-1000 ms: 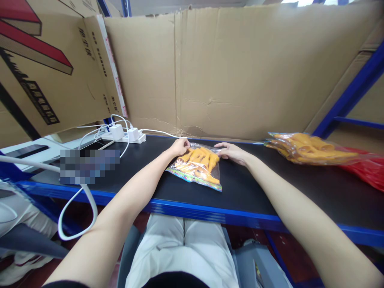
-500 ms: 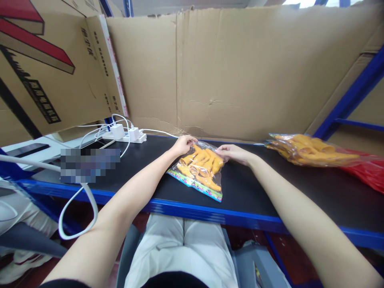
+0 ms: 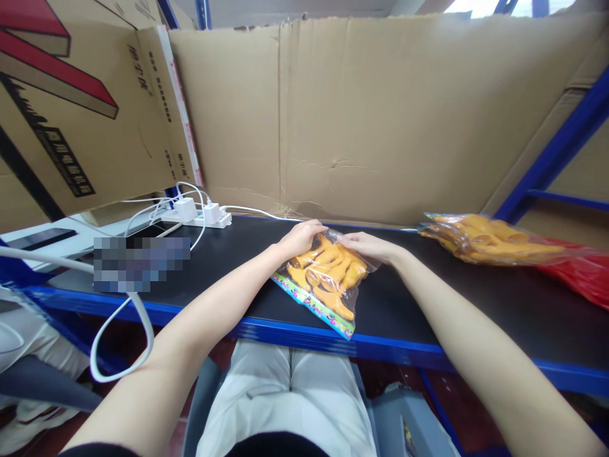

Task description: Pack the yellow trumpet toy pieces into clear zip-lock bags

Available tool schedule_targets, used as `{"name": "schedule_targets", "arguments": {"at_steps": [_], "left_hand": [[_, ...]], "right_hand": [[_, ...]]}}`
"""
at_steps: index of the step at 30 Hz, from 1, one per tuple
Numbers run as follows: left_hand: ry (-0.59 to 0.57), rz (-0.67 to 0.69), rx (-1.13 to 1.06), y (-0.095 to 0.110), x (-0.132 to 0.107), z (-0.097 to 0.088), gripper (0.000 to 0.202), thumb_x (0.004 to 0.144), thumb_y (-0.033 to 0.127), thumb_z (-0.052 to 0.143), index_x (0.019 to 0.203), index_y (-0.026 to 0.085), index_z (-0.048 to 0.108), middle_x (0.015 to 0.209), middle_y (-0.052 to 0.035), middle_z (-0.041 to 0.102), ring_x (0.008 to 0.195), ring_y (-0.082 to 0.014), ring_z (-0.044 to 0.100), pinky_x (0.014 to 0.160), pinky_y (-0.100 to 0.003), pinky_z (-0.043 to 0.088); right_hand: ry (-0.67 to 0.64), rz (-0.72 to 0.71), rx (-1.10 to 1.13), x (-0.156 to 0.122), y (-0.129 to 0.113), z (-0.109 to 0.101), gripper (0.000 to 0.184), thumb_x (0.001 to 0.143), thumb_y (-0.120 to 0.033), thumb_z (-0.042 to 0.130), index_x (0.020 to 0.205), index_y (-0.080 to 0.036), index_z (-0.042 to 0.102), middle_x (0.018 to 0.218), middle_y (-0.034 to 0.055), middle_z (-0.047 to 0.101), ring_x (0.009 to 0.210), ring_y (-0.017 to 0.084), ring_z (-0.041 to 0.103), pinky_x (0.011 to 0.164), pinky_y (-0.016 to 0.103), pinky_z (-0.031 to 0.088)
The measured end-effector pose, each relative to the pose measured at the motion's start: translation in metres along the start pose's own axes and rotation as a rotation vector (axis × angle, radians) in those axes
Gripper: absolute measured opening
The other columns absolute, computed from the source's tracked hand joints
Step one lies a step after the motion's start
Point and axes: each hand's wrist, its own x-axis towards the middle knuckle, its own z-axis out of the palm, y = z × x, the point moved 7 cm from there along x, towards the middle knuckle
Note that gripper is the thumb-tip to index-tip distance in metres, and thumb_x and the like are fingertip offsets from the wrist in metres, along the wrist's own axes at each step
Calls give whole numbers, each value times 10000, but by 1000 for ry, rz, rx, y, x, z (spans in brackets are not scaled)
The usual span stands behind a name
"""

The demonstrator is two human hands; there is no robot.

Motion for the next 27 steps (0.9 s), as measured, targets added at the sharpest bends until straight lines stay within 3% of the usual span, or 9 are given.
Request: {"name": "schedule_targets", "arguments": {"at_steps": [3,7,14,21,27], "left_hand": [[-10,18,15,6,0,-1,456,791,6,366,1147,156,607,1044,-92,629,979,-175,581,854,-294,461],[-17,-4,6,7,0,-2,461,796,8,357,1153,168,601,1042,-80,627,978,-166,582,858,-288,459],[-9,-10,24,8,0,-3,443,810,16,354,1161,147,590,1068,-82,621,1016,-167,569,887,-289,451],[4,-34,27,11,-1,-8,465,808,13,352,1181,177,576,1096,-77,601,1028,-164,562,893,-292,449],[20,-129,84,-14,-7,-17,465,816,45,368,1220,183,552,1151,-81,560,1045,-165,552,910,-279,443]], "right_hand": [[78,-10,96,3,-2,5,539,750,-650,498,801,-136,651,872,110,682,750,190,635,659,272,516],[161,-19,82,5,-1,3,424,713,-549,628,816,-139,649,873,102,686,753,184,631,663,263,521],[6,61,184,8,9,16,363,663,-445,719,851,-143,646,899,106,693,774,201,655,677,282,540],[34,86,265,9,9,19,269,665,-306,739,840,-126,640,880,117,697,749,208,664,696,308,551],[118,71,377,13,12,8,236,717,-276,696,872,-112,628,901,138,692,761,213,670,721,330,555]]}}
